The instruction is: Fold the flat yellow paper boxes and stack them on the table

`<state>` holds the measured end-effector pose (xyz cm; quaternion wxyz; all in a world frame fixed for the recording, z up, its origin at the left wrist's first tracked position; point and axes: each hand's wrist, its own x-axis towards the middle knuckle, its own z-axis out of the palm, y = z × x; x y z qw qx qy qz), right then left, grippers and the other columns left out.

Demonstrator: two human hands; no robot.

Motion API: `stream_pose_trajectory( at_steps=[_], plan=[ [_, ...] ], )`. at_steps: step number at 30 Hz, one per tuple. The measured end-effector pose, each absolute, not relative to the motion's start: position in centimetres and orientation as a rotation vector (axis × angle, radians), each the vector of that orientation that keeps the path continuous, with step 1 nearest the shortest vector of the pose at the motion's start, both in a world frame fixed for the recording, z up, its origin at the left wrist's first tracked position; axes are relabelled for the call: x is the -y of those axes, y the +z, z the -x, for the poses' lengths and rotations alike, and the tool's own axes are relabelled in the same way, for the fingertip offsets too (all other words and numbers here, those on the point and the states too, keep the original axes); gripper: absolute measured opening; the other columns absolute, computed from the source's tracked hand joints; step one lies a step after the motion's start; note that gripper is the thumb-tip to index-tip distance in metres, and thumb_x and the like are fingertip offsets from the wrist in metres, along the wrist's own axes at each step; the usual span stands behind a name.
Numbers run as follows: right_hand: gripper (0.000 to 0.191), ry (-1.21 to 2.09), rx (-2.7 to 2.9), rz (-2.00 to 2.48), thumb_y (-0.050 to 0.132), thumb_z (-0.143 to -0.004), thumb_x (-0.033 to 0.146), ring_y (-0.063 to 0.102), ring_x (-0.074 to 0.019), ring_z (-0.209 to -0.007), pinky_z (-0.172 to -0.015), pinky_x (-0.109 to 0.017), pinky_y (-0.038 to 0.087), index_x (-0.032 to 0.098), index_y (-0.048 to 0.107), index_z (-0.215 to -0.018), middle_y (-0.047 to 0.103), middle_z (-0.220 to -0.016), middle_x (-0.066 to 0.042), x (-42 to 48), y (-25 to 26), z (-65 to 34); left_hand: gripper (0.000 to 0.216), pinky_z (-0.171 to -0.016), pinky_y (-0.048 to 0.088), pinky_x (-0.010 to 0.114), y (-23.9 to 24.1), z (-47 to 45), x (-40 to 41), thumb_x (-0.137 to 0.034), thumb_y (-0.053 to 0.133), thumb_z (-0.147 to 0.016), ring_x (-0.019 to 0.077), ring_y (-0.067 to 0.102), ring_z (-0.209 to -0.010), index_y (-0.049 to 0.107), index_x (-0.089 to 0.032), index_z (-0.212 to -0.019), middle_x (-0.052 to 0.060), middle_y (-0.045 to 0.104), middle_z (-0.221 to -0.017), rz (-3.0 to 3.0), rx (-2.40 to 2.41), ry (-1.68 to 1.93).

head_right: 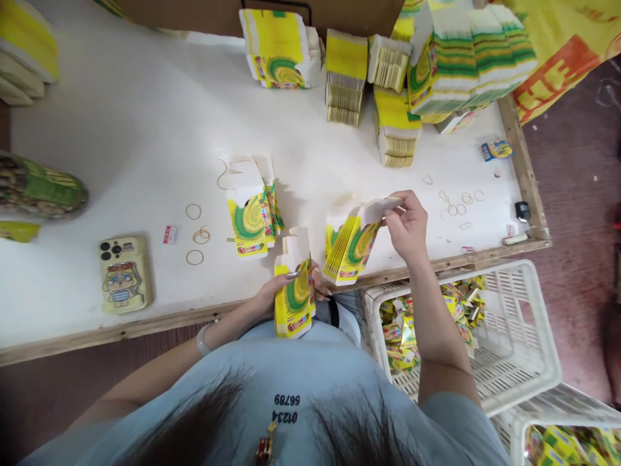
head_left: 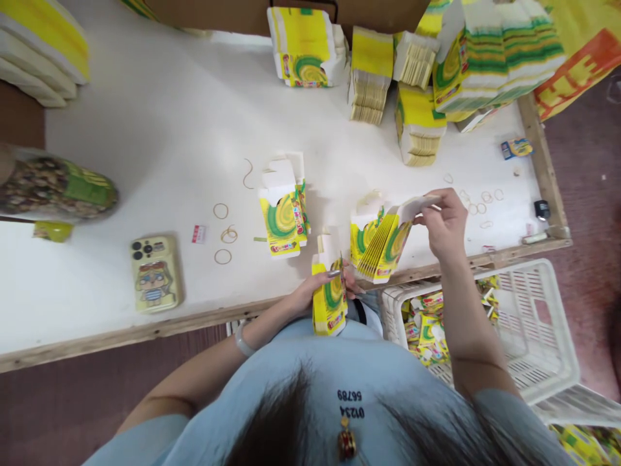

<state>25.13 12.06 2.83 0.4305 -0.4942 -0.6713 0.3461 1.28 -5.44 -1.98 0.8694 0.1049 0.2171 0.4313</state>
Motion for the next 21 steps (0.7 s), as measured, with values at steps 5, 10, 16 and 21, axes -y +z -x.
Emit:
stream_pose_trajectory(
  at_steps=[5,10,16,21],
  plan=[
    [0.020,0.664,2.199,1.327,0.059,-0.077,0.023,0.066,-0.0228,-0.076,-0.062,-0.037,0.061,0.022,0.063,-0.097,0.067,-0.088,-0.005,-13.9,1.3,-23.5,0.056,-0.086,0.056,0.038,-1.3,-1.3,5.6,-0.049,0.082,-0.073,0.0247,0.073,-0.088,0.065,-0.018,-0.117,0.008,0.074,-0.098,-0.211,-0.478,0.927],
    [0.054,0.510,2.391,1.080,0.060,-0.088,0.030,0.061,-0.0351,-0.126,-0.103,-0.059,0.056,0.019,0.054,-0.140,0.065,-0.135,-0.017,-10.9,3.9,-20.9,0.064,-0.086,0.055,0.038,-0.6,-1.9,4.8,-0.046,0.086,-0.068,0.0234,0.073,-0.086,0.063,-0.022,-0.123,0.004,0.072,-0.098,-0.290,-0.415,0.852],
    [0.052,1.091,2.540,0.786,0.053,-0.094,0.027,0.068,-0.0251,-0.127,-0.106,-0.049,0.058,0.029,0.053,-0.146,0.069,-0.140,-0.007,-8.3,5.6,-20.5,0.050,-0.080,0.052,0.031,0.3,-2.0,4.1,-0.057,0.082,-0.070,0.0239,0.072,-0.087,0.071,-0.016,-0.098,0.008,0.074,-0.092,-0.425,-0.441,0.745],
    [0.064,0.588,2.467,0.849,0.061,-0.095,0.026,0.064,-0.0301,-0.134,-0.109,-0.052,0.058,0.026,0.043,-0.156,0.066,-0.145,-0.012,-5.4,4.1,-21.1,0.054,-0.077,0.051,0.031,-0.4,-1.9,4.4,-0.060,0.078,-0.071,0.0246,0.072,-0.085,0.072,-0.014,-0.100,0.011,0.076,-0.090,-0.462,-0.438,0.738]
  ],
)
